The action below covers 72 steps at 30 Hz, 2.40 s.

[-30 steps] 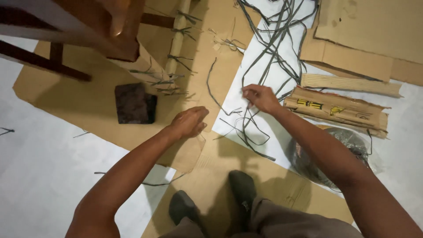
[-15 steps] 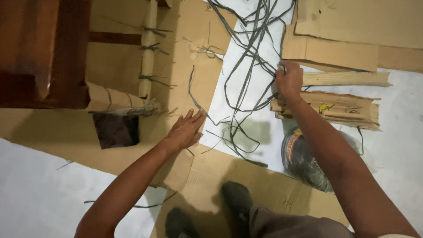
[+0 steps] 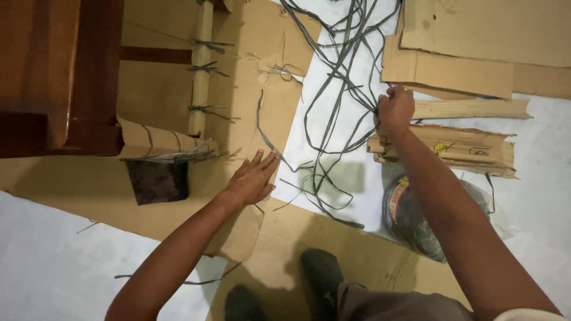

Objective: The recorder is wrapping a wooden chair leg with protective cardboard and securing it with plastic ties.

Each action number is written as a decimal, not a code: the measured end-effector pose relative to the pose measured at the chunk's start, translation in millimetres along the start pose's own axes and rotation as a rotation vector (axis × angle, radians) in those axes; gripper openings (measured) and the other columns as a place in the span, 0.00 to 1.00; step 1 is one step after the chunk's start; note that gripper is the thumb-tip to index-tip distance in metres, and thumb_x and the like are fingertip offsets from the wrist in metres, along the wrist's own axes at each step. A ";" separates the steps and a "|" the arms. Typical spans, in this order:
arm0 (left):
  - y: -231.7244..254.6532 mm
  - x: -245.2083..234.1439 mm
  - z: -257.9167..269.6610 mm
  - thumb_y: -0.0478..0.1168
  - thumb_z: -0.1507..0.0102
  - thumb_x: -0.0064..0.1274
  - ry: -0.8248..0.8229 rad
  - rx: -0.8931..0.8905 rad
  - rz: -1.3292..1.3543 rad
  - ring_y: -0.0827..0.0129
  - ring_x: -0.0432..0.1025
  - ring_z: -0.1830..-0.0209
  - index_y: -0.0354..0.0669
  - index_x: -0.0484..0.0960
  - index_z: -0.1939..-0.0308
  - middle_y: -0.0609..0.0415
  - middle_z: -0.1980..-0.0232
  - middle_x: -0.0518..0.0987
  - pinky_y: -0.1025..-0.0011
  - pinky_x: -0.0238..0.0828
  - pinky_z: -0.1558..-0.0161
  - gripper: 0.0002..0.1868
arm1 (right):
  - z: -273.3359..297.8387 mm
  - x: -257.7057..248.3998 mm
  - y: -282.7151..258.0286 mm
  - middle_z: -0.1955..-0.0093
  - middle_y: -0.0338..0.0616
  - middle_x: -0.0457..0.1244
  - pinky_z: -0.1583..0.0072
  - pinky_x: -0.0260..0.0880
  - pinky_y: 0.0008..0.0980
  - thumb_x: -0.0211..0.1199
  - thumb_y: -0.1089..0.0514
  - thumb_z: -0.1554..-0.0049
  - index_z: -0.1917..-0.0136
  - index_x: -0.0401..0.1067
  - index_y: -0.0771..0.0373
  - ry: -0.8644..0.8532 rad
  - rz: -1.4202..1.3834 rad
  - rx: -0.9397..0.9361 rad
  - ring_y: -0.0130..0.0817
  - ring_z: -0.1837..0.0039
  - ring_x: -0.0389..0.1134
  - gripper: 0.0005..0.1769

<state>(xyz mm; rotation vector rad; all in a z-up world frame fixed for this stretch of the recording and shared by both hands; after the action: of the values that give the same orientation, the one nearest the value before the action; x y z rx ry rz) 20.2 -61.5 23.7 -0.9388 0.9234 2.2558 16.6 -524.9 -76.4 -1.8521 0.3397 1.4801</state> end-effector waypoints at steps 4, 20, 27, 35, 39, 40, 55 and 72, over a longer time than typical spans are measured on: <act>-0.9 1.0 -1.1 0.51 0.34 0.49 -0.001 0.001 0.005 0.42 0.47 0.18 0.49 0.54 0.19 0.52 0.16 0.51 0.41 0.55 0.28 0.41 | -8.2 17.5 16.3 0.58 0.47 0.65 0.47 0.74 0.55 0.61 0.47 0.39 0.54 0.76 0.55 -0.069 0.127 0.027 0.56 0.50 0.73 0.11; -8.8 6.8 1.4 0.53 0.36 0.51 -0.019 0.049 0.029 0.41 0.44 0.17 0.46 0.56 0.20 0.50 0.16 0.52 0.40 0.53 0.27 0.42 | 17.4 -29.7 15.3 0.59 0.50 0.70 0.49 0.74 0.56 0.60 0.53 0.38 0.52 0.76 0.55 -0.038 -0.060 0.034 0.59 0.50 0.73 0.07; -7.9 1.9 2.0 0.53 0.36 0.51 -0.057 0.034 0.051 0.41 0.42 0.17 0.47 0.55 0.20 0.51 0.15 0.50 0.40 0.52 0.26 0.42 | 7.1 -43.7 8.5 0.58 0.48 0.63 0.50 0.77 0.52 0.67 0.55 0.42 0.51 0.81 0.52 0.117 0.179 -0.139 0.56 0.54 0.73 0.06; -8.4 4.2 -1.0 0.54 0.35 0.51 -0.058 0.042 0.039 0.41 0.42 0.17 0.47 0.53 0.19 0.52 0.15 0.50 0.40 0.52 0.26 0.44 | -8.3 -13.8 5.8 0.58 0.50 0.66 0.46 0.73 0.57 0.63 0.53 0.40 0.53 0.79 0.54 -0.060 0.180 -0.083 0.59 0.49 0.73 0.07; -8.6 1.4 0.2 0.54 0.35 0.50 -0.060 0.018 0.094 0.43 0.40 0.16 0.47 0.53 0.19 0.53 0.15 0.49 0.41 0.50 0.25 0.43 | 33.9 -57.0 -82.5 0.55 0.54 0.71 0.43 0.67 0.66 0.53 0.52 0.33 0.45 0.66 0.56 -0.138 -0.297 -0.153 0.66 0.45 0.71 0.07; -12.0 4.4 -1.8 0.54 0.35 0.50 -0.056 0.011 0.097 0.43 0.40 0.16 0.47 0.53 0.19 0.53 0.15 0.49 0.41 0.50 0.25 0.43 | 50.9 -74.9 -109.4 0.55 0.54 0.71 0.43 0.67 0.66 0.53 0.52 0.33 0.45 0.66 0.56 -0.141 -0.300 -0.160 0.66 0.45 0.71 0.07; 17.1 -69.5 66.7 0.40 0.31 0.45 0.701 0.227 0.593 0.42 0.68 0.31 0.55 0.54 0.19 0.44 0.27 0.70 0.47 0.70 0.37 0.36 | 171.5 -106.1 -287.0 0.74 0.34 0.60 0.72 0.49 0.13 0.65 0.61 0.39 0.53 0.74 0.62 -1.155 -0.997 -0.371 0.13 0.75 0.52 0.03; -46.2 -1.4 144.6 0.50 0.33 0.52 0.617 -0.132 0.646 0.47 0.80 0.60 0.50 0.82 0.62 0.48 0.67 0.83 0.56 0.75 0.58 0.11 | 198.6 -91.0 -299.6 0.48 0.63 0.71 0.37 0.68 0.56 0.66 0.52 0.40 0.41 0.77 0.61 -1.150 -0.376 -0.848 0.63 0.42 0.72 0.16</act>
<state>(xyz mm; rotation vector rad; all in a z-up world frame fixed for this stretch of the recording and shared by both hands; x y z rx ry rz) -5.6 75.8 83.0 -1.6370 1.5310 2.6094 26.2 -201.9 105.3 -1.1276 -1.2559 2.2617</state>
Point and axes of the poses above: each hand's wrist, its own z-axis away from the middle knuckle, its own x-axis out of the palm, y = z × x, the point moved 4 cm from there along -z, towards the middle knuckle
